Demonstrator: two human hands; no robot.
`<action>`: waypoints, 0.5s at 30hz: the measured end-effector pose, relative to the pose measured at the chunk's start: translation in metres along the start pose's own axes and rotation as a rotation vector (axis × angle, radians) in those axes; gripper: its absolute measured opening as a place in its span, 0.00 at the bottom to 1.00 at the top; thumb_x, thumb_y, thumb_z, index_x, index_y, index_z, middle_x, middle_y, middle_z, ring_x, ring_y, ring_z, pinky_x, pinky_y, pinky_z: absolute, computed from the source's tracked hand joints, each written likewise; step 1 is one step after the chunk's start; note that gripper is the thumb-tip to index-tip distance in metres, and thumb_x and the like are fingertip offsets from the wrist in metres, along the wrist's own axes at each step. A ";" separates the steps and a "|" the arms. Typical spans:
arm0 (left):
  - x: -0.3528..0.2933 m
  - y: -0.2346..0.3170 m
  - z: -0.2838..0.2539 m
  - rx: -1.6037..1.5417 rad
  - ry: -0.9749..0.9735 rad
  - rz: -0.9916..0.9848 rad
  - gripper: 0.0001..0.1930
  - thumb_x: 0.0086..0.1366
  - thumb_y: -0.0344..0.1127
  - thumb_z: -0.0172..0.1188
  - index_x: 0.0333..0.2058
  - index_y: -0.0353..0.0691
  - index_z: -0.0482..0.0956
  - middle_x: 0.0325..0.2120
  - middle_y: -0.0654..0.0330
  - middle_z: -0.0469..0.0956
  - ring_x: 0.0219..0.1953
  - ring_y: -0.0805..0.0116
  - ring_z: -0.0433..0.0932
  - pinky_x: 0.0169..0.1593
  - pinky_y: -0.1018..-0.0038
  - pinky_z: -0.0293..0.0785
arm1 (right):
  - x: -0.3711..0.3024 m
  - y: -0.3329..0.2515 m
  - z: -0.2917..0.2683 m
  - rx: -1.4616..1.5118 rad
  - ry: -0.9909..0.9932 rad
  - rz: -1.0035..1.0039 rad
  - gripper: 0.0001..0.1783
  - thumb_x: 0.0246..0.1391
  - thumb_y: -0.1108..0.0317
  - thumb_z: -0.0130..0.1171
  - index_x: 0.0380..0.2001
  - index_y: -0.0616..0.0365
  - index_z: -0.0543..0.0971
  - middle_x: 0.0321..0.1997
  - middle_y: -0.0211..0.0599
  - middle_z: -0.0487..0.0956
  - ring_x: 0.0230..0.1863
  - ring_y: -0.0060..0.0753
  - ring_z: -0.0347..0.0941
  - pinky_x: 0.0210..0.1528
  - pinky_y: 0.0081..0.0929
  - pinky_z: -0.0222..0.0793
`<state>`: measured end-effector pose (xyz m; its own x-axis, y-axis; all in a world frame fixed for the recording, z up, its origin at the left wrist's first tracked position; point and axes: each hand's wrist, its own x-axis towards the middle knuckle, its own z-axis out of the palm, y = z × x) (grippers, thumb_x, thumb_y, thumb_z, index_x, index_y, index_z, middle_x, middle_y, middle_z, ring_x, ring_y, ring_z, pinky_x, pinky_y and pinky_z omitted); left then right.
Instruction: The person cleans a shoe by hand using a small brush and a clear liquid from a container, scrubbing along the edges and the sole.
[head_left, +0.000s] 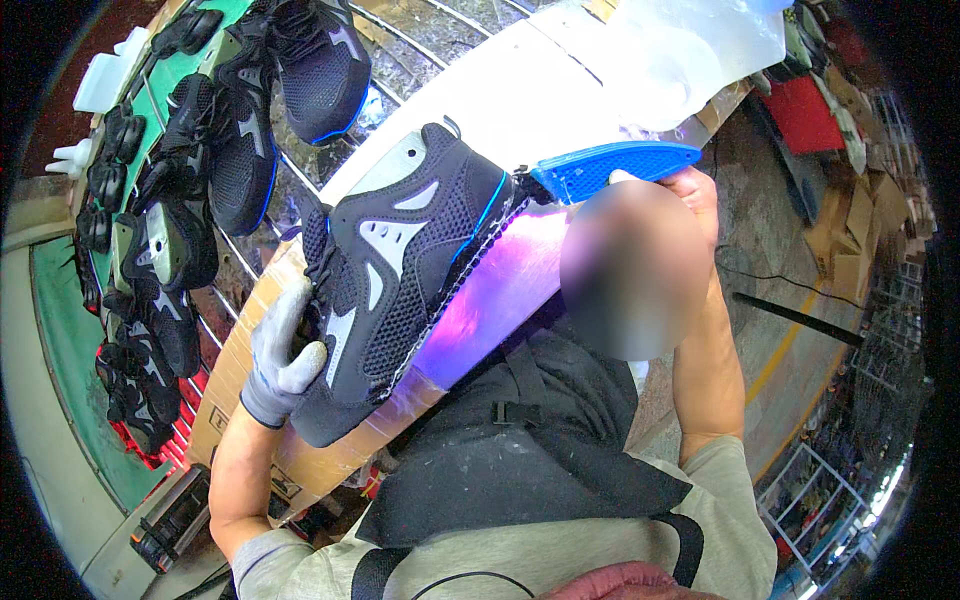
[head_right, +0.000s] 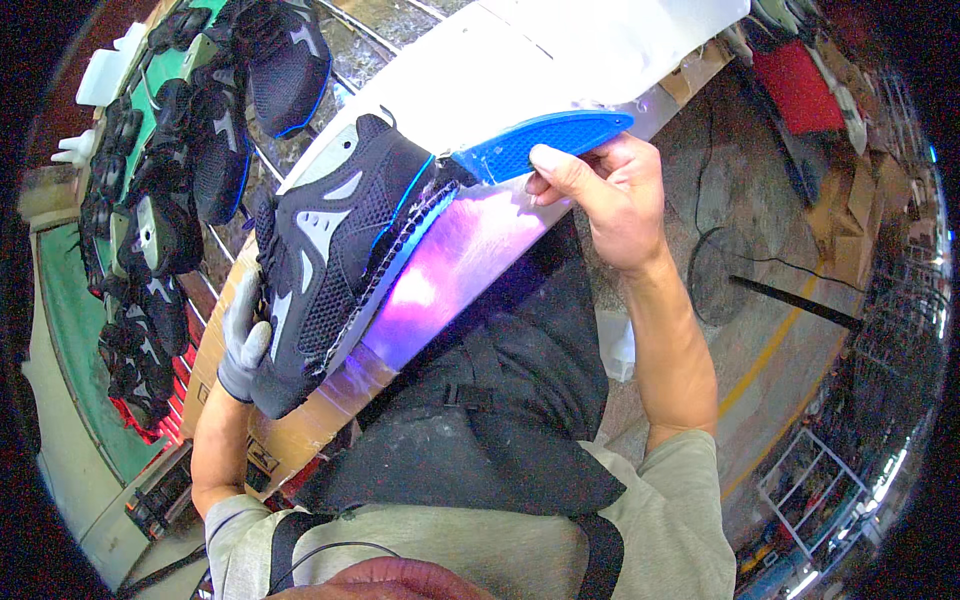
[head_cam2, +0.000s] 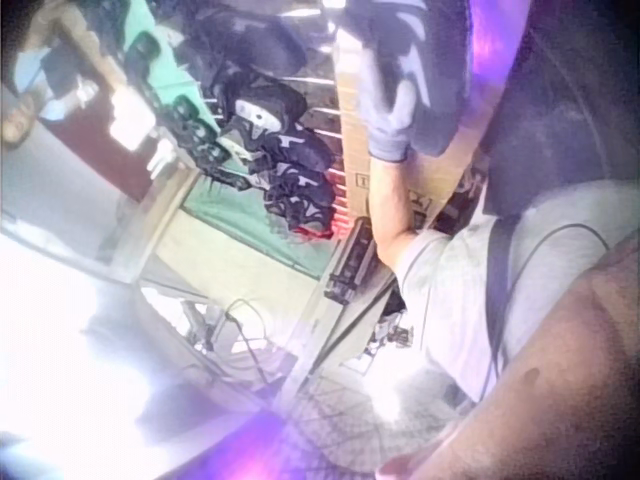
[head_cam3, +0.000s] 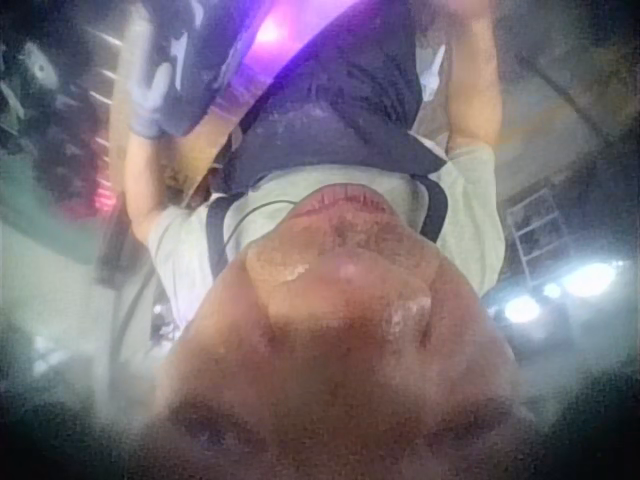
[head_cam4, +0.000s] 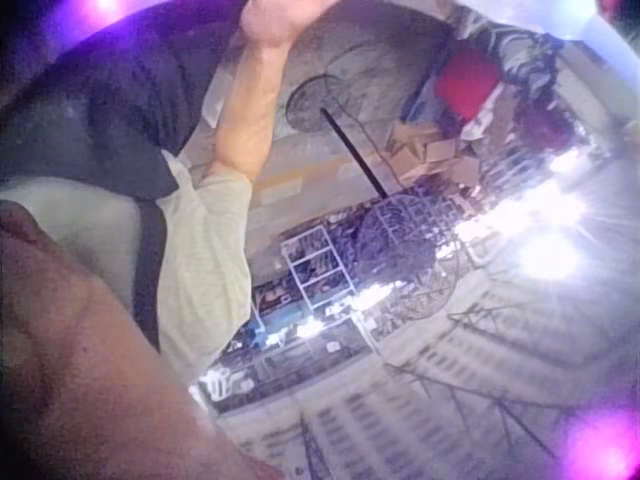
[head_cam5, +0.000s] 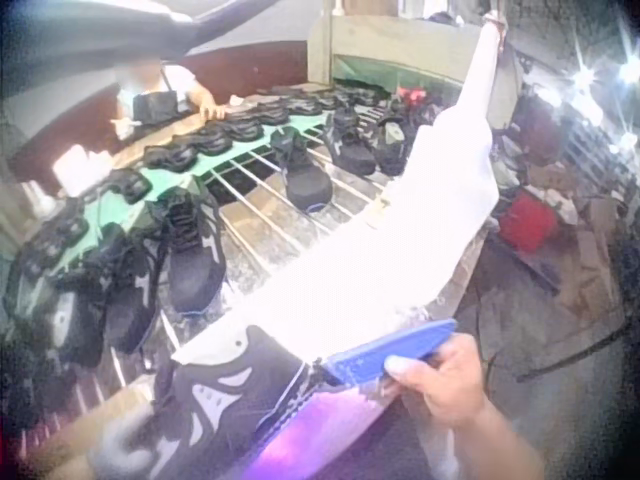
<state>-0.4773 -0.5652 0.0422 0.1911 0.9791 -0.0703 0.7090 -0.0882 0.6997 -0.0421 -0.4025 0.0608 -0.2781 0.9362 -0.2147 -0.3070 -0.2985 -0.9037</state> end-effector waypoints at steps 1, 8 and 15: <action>0.001 0.001 0.001 -0.043 0.023 -0.017 0.41 0.58 0.55 0.58 0.62 0.27 0.69 0.57 0.38 0.75 0.60 0.45 0.75 0.64 0.59 0.67 | 0.001 0.002 0.002 -0.043 -0.002 -0.031 0.08 0.60 0.72 0.65 0.37 0.68 0.82 0.30 0.40 0.84 0.30 0.27 0.81 0.33 0.23 0.79; -0.002 -0.007 0.000 -0.033 0.000 -0.037 0.43 0.58 0.55 0.57 0.63 0.25 0.68 0.58 0.38 0.74 0.62 0.46 0.74 0.65 0.61 0.66 | -0.026 -0.010 0.039 -0.322 -0.068 -0.400 0.07 0.56 0.78 0.67 0.38 0.69 0.82 0.33 0.36 0.82 0.31 0.22 0.77 0.32 0.19 0.72; -0.004 -0.002 -0.001 -0.081 0.018 -0.064 0.42 0.61 0.56 0.57 0.64 0.25 0.67 0.59 0.38 0.73 0.63 0.48 0.73 0.66 0.61 0.65 | -0.047 -0.002 0.059 -0.787 -0.101 -0.799 0.11 0.47 0.77 0.71 0.36 0.67 0.83 0.32 0.46 0.83 0.32 0.42 0.82 0.36 0.31 0.78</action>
<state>-0.4798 -0.5685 0.0419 0.1347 0.9854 -0.1043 0.6616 -0.0111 0.7497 -0.0823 -0.4564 0.0945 -0.3418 0.7766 0.5292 0.2196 0.6135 -0.7585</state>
